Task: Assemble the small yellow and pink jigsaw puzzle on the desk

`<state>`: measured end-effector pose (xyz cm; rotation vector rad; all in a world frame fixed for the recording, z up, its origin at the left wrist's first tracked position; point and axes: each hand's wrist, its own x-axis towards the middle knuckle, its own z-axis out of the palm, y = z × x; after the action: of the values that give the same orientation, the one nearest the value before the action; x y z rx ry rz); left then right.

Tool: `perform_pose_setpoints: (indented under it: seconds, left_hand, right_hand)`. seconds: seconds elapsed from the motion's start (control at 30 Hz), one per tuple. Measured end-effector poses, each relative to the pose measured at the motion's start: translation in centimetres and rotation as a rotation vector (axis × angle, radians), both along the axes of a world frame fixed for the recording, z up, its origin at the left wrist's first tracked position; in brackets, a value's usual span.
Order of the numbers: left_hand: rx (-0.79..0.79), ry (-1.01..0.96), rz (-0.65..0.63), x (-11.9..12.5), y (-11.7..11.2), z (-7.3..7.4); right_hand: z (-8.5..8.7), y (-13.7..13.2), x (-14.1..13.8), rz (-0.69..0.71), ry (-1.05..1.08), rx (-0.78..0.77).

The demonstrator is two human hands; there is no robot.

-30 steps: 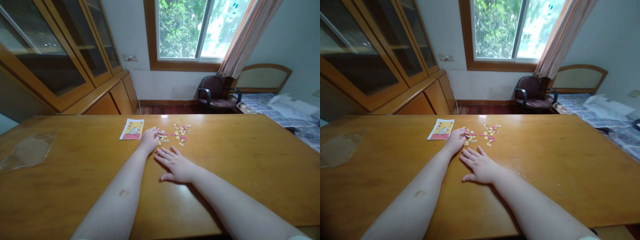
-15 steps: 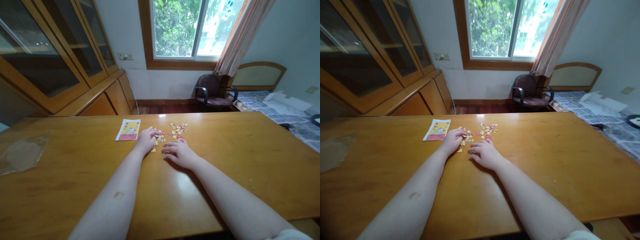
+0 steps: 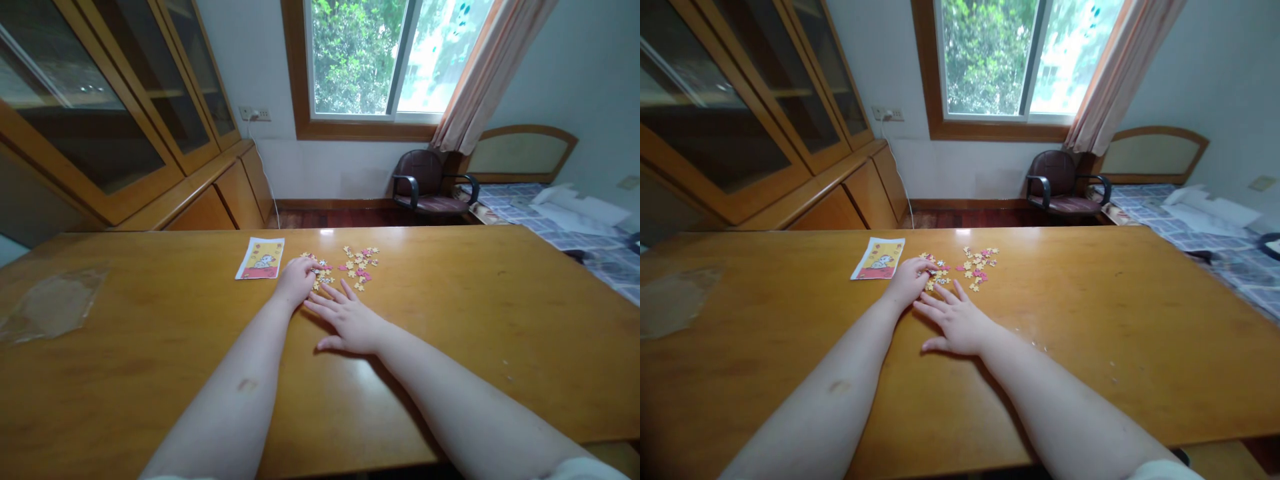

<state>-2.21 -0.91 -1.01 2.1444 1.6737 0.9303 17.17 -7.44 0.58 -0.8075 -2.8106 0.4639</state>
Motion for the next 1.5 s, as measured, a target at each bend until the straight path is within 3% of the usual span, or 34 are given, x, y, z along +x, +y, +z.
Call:
perform_pose_setpoints:
  seconds: [0.23,0.5,0.57,0.73,0.87,1.17,1.37,1.5]
  left_hand:
    - [0.048,-0.048,0.086,-0.5,-0.2,0.5]
    - [0.002,-0.033,0.051,-0.2,-0.3,0.6]
    - [-0.010,-0.008,-0.001,-0.1,-0.3,0.5]
    - [-0.019,0.015,-0.039,-0.1,-0.2,0.3]
    - [-0.021,0.011,-0.017,-0.1,-0.1,0.3]
    - [-0.033,0.000,-0.053,-0.1,-0.2,0.4]
    - [-0.006,0.041,-0.222,0.4,-0.7,0.5]
    - [-0.052,0.135,-0.334,0.8,-1.3,0.5]
  right_hand:
    - [0.3,0.6,0.1,-0.115,0.066,-0.037]
    - [-0.5,4.2,3.3,-0.704,0.232,0.006]
    - [-0.7,4.3,3.6,-0.684,0.229,0.037]
    - [-0.7,3.4,2.9,-0.293,0.188,0.057]
    - [-0.9,3.3,2.6,-0.252,0.182,0.053]
    - [-1.3,3.6,2.7,-0.299,0.242,0.113]
    - [-1.5,4.4,3.4,-0.677,0.263,0.171]
    - [-1.6,4.5,3.4,-0.725,0.227,0.158]
